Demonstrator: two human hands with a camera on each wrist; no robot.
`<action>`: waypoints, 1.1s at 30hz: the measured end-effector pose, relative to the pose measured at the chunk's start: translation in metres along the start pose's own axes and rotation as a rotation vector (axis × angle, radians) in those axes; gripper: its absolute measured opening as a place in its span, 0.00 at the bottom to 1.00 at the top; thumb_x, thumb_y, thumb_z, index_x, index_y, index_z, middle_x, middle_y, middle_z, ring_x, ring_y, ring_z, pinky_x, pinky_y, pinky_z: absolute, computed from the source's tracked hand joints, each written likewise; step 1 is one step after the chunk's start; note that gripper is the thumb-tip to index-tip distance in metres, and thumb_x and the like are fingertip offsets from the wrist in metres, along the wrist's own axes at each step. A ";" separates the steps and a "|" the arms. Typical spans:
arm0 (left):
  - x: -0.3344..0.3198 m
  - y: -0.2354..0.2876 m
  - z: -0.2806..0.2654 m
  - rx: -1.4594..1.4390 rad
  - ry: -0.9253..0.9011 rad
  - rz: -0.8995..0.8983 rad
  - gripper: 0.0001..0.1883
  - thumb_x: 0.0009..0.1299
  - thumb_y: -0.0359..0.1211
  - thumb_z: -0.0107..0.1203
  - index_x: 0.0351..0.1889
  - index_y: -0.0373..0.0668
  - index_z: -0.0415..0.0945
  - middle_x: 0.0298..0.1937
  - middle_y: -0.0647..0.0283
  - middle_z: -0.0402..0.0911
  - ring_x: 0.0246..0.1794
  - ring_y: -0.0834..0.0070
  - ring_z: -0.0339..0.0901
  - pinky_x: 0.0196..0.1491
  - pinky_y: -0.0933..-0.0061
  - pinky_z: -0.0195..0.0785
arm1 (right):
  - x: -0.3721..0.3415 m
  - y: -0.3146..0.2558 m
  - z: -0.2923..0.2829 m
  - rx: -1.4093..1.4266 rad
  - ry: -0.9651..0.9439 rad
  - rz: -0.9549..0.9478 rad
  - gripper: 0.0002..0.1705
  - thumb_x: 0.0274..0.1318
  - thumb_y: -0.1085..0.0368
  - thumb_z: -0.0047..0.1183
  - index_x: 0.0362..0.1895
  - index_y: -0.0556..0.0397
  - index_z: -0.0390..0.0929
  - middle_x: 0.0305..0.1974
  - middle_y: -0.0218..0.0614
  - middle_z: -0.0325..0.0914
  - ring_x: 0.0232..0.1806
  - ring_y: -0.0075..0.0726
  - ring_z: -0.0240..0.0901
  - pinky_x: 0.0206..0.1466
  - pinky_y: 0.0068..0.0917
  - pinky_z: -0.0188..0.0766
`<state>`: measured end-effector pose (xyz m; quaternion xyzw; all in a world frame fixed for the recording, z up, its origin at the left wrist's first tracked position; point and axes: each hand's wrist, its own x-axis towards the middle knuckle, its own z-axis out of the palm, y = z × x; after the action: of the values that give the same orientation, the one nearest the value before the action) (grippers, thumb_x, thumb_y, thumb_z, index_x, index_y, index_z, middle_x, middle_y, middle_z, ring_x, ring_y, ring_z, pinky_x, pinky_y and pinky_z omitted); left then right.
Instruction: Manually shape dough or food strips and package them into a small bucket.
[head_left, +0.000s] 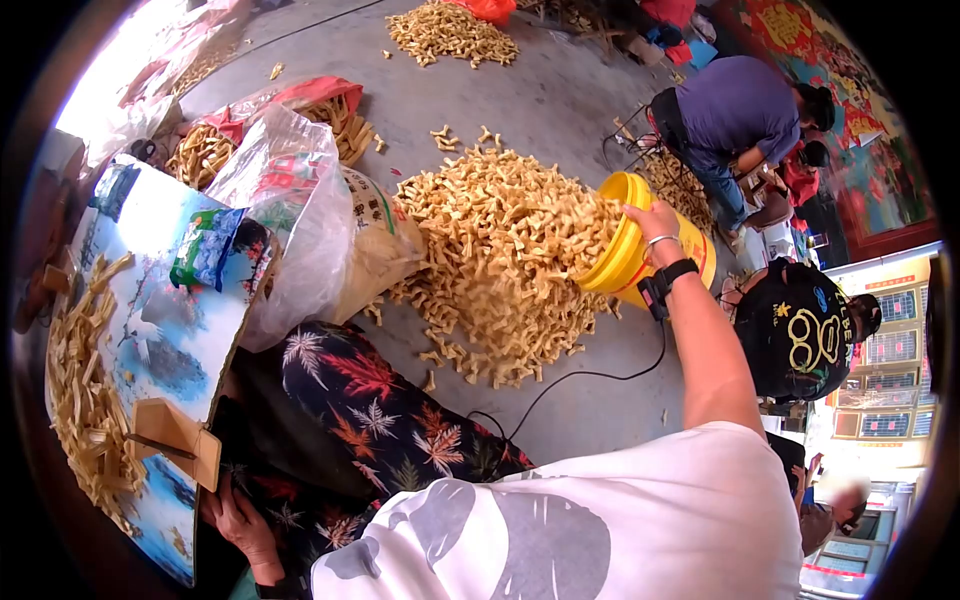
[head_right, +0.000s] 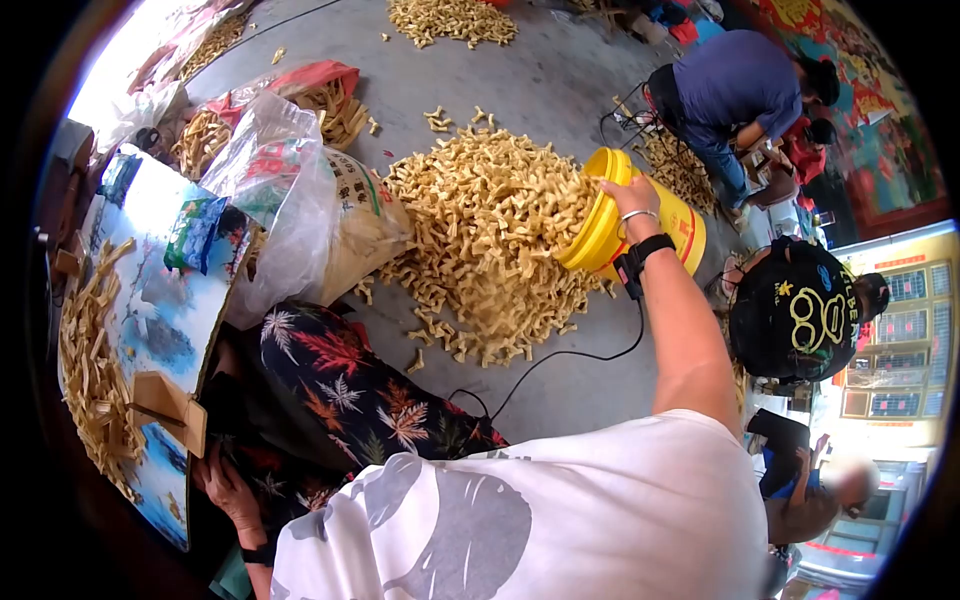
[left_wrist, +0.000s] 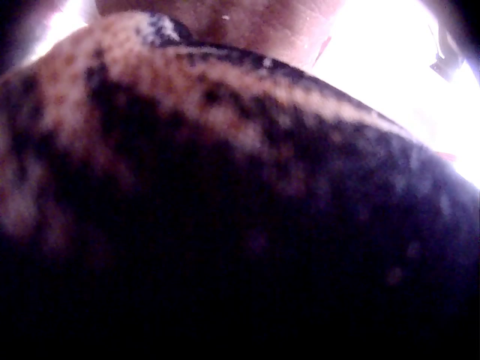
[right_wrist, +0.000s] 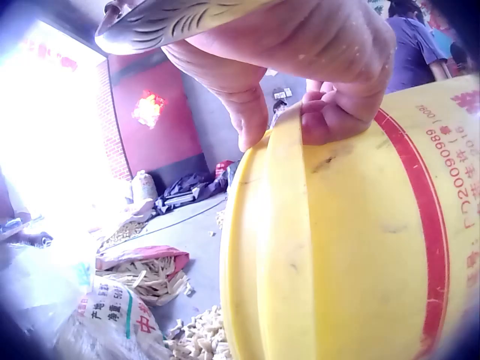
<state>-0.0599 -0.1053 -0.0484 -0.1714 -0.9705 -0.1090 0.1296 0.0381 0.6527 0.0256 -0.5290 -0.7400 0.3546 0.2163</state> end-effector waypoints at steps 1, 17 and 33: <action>0.001 0.002 -0.002 0.001 -0.015 -0.006 0.16 0.71 0.30 0.48 0.55 0.42 0.78 0.57 0.47 0.74 0.60 0.45 0.64 0.66 0.50 0.53 | 0.000 -0.009 -0.002 -0.054 0.016 0.000 0.13 0.49 0.65 0.66 0.37 0.58 0.81 0.31 0.36 0.82 0.26 0.32 0.79 0.32 0.30 0.76; -0.007 -0.007 0.002 0.010 0.018 0.009 0.16 0.71 0.30 0.48 0.56 0.44 0.78 0.56 0.50 0.75 0.59 0.48 0.66 0.66 0.51 0.54 | 0.040 -0.006 0.045 -0.575 0.169 -0.369 0.30 0.39 0.43 0.70 0.32 0.56 0.76 0.31 0.46 0.81 0.33 0.50 0.78 0.40 0.40 0.73; 0.003 0.001 -0.001 -0.029 0.000 -0.003 0.15 0.71 0.29 0.49 0.53 0.40 0.79 0.56 0.46 0.74 0.60 0.45 0.66 0.65 0.49 0.54 | 0.009 -0.023 0.050 -0.595 0.180 -0.787 0.30 0.38 0.55 0.72 0.40 0.58 0.69 0.39 0.52 0.74 0.46 0.58 0.71 0.48 0.45 0.70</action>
<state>-0.0621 -0.1041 -0.0467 -0.1719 -0.9690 -0.1235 0.1271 -0.0142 0.6415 0.0096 -0.2773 -0.9309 -0.0275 0.2364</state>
